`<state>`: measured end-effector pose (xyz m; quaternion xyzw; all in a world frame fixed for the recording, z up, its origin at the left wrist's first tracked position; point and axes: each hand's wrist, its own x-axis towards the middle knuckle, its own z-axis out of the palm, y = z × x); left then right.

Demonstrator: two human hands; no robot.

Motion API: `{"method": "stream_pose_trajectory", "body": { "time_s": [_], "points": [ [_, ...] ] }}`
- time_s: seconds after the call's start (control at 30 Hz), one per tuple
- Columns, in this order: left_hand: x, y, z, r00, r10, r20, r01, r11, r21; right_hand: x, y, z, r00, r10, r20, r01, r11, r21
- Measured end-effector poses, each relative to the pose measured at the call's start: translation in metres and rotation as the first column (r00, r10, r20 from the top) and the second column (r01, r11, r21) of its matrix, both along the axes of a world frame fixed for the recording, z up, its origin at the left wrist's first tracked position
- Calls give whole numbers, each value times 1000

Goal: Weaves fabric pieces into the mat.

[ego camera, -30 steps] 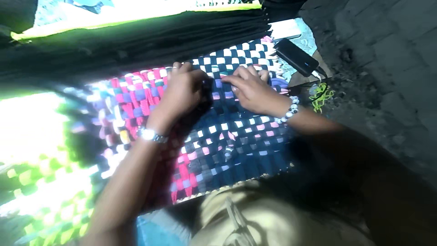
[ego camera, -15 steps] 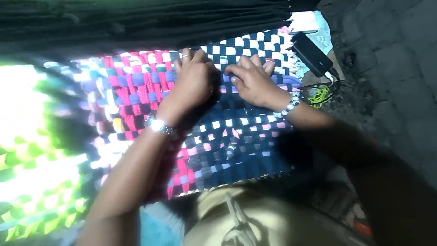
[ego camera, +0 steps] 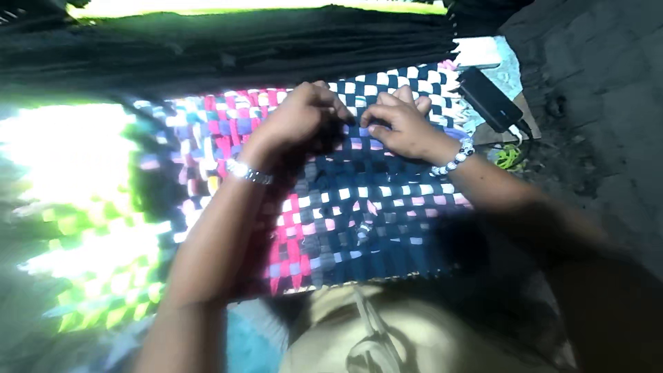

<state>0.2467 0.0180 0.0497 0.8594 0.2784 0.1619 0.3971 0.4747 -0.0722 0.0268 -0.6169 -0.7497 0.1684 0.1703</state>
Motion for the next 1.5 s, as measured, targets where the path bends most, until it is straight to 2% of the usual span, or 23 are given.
{"method": "stream_pose_trajectory", "body": {
  "time_s": [0.07,0.13,0.2,0.3,0.4,0.5,0.63,0.77,0.9,1.07,1.2,1.3,1.37,1.43,1.5],
  "points": [
    [-17,2,3,988,116,104,-113,993,-42,-3,-1,6,999,-32,-30,34,998,54],
    [-32,0,4,974,218,65,-221,974,42,-11,-2,10,1000,-22,-20,23,996,88],
    [-44,-5,-1,960,281,20,-280,947,157,-25,-3,12,1000,-2,19,1,999,53],
    [-56,-11,-17,966,259,22,-255,923,290,-46,1,15,996,-58,72,66,992,-111],
    [-58,-10,-32,988,154,28,-153,911,383,-48,8,13,996,-68,61,76,986,-145],
    [-54,-9,-37,990,140,24,-137,896,422,-41,8,5,998,-57,-16,56,997,-60],
    [-51,-10,-38,987,162,23,-154,871,466,-50,12,-3,998,-49,-36,55,974,218],
    [-47,-17,-38,980,200,-10,-168,847,505,-64,14,0,998,-26,62,17,991,132],
    [-40,-16,-38,967,242,-86,-164,841,516,-71,11,-4,982,-31,186,10,994,109],
    [-35,-2,-38,985,139,-106,-78,891,448,-62,26,1,983,110,148,-109,994,-15],
    [-39,0,-39,993,91,-80,-48,901,431,-49,31,-12,968,248,45,-251,965,79],
    [-41,-1,-39,991,84,-103,-31,899,436,-47,32,-16,960,279,25,-280,953,116],
    [-44,1,-40,998,51,-44,-29,912,409,-45,31,-18,964,267,0,-263,950,167],
    [-54,3,-36,991,-3,136,-40,951,307,-45,29,-19,972,233,-40,-219,950,221],
    [-70,4,-29,947,30,321,-98,976,196,-48,24,-16,978,199,-66,-176,949,261]
  ]
}}
